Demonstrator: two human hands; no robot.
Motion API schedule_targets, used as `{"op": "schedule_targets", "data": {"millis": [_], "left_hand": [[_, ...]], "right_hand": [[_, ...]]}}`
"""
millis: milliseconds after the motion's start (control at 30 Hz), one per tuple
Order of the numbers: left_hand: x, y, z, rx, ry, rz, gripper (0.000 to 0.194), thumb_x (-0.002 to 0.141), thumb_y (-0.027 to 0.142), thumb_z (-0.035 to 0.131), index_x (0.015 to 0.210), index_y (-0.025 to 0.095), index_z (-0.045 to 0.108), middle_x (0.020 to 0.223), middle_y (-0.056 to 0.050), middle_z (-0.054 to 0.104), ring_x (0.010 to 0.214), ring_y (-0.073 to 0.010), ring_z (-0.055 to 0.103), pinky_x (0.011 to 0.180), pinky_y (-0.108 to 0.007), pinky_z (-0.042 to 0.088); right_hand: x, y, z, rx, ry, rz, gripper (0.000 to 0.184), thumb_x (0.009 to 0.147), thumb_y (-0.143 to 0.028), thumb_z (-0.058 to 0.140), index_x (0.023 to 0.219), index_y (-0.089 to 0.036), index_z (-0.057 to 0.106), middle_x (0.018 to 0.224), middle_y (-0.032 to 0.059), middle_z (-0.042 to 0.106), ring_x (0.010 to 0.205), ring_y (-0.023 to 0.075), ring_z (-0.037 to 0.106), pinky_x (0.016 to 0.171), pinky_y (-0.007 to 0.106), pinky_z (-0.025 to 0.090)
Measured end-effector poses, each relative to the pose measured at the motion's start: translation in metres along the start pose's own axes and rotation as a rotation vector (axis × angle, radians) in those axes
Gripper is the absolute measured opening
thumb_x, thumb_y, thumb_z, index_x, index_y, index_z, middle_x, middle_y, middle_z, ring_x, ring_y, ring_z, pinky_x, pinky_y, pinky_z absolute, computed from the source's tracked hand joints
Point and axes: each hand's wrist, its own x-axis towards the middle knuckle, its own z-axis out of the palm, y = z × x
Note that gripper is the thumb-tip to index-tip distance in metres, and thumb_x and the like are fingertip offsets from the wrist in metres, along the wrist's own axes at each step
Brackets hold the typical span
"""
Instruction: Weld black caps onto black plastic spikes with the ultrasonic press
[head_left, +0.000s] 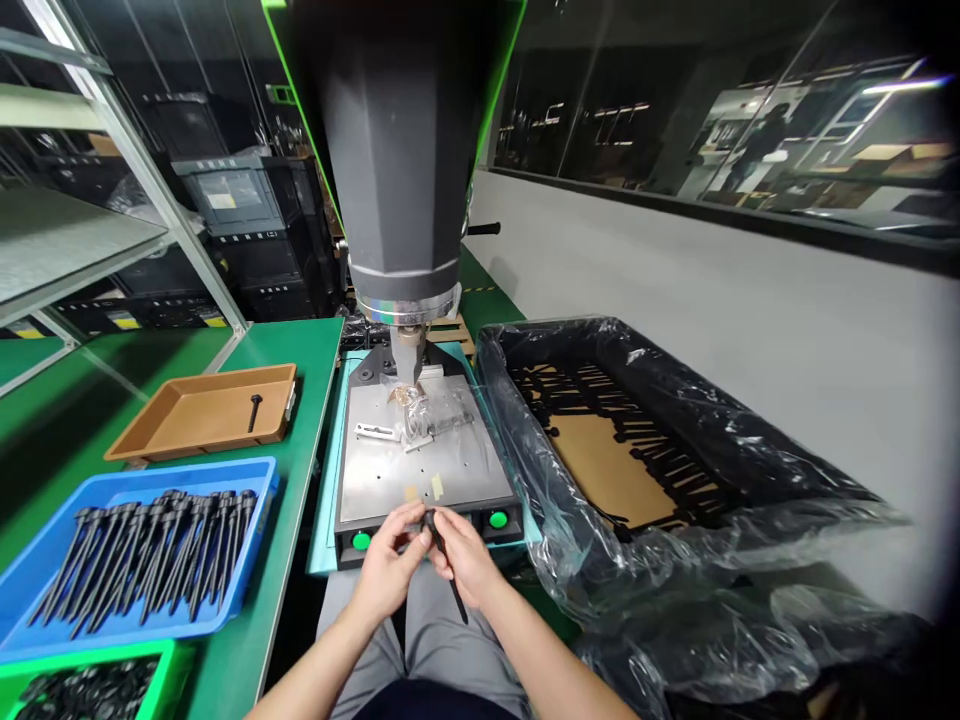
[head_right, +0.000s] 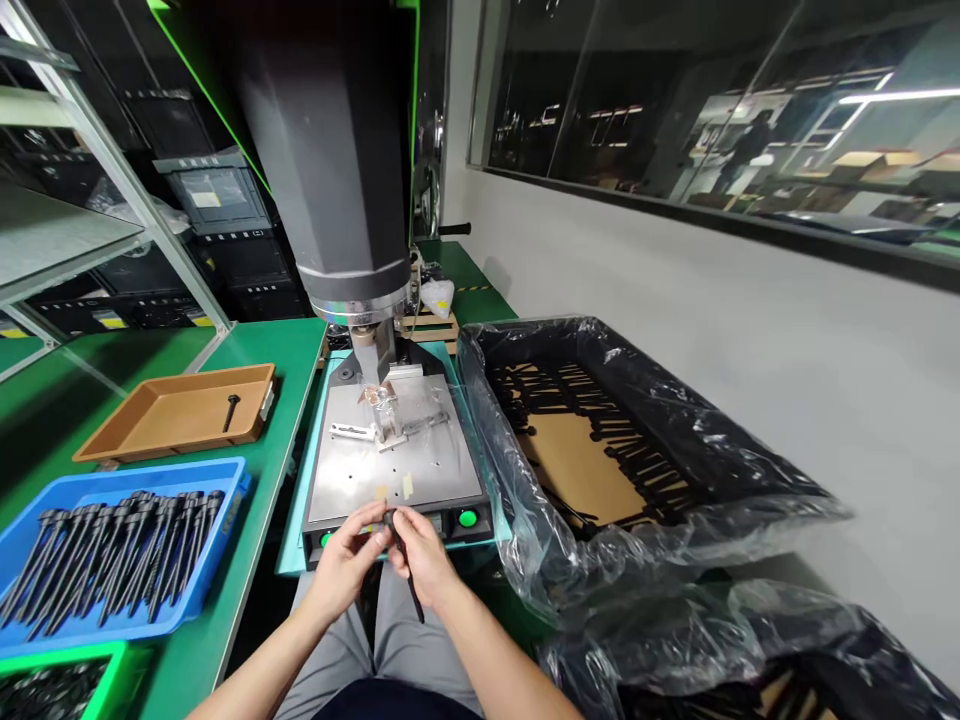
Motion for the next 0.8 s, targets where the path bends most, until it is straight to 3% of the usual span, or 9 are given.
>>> {"op": "schedule_targets", "data": {"millis": [167,300,400,600,800], "left_hand": [[0.051,-0.005,-0.01,-0.427,0.26,-0.291,0.022,0.078,0.019,0.073,0.097,0.01,0.065,0.108,-0.018,0.068,0.092,-0.0213,0.069,0.08,-0.028,0.057],[0.082,-0.006,-0.017,-0.767,0.233,-0.457,0.026,0.086,0.024,0.064,0.101,0.006,0.055,0.099,-0.021,0.068,0.087,-0.025,0.072,0.07,-0.031,0.061],[0.097,-0.007,-0.014,-0.88,0.184,-0.457,0.028,0.089,0.029,0.06,0.102,0.004,0.056,0.092,-0.018,0.069,0.08,-0.0236,0.072,0.065,-0.031,0.062],[0.118,-0.011,-0.007,-0.957,0.29,-0.396,0.006,0.089,0.015,0.058,0.09,0.009,0.061,0.067,-0.003,0.066,0.051,-0.0103,0.065,0.047,-0.016,0.056],[0.111,-0.007,-0.016,-1.037,0.256,-0.278,0.014,0.091,0.005,0.05,0.084,0.012,0.061,0.063,0.0,0.062,0.05,-0.0061,0.061,0.047,-0.012,0.052]], "right_hand": [[0.057,-0.012,0.001,0.026,0.085,-0.024,0.048,0.071,-0.058,0.072,0.094,-0.019,0.057,0.081,0.0008,0.064,0.045,0.0048,0.046,0.035,0.014,0.027],[0.099,-0.016,0.011,0.12,0.148,-0.018,0.042,0.07,-0.053,0.074,0.082,-0.018,0.053,0.079,0.0032,0.065,0.047,0.0063,0.049,0.036,0.015,0.029],[0.122,-0.022,0.014,0.132,0.176,-0.043,0.041,0.072,-0.053,0.072,0.081,-0.018,0.051,0.076,0.0033,0.065,0.045,0.0059,0.047,0.036,0.016,0.029],[0.147,-0.041,-0.005,0.055,0.317,-0.254,0.042,0.072,-0.057,0.068,0.089,-0.022,0.051,0.09,0.0014,0.065,0.048,0.0072,0.05,0.037,0.018,0.033],[0.152,-0.082,-0.032,-0.107,0.383,-0.488,0.054,0.072,-0.058,0.065,0.11,-0.022,0.054,0.113,0.006,0.06,0.065,0.012,0.06,0.043,0.019,0.039]]}}
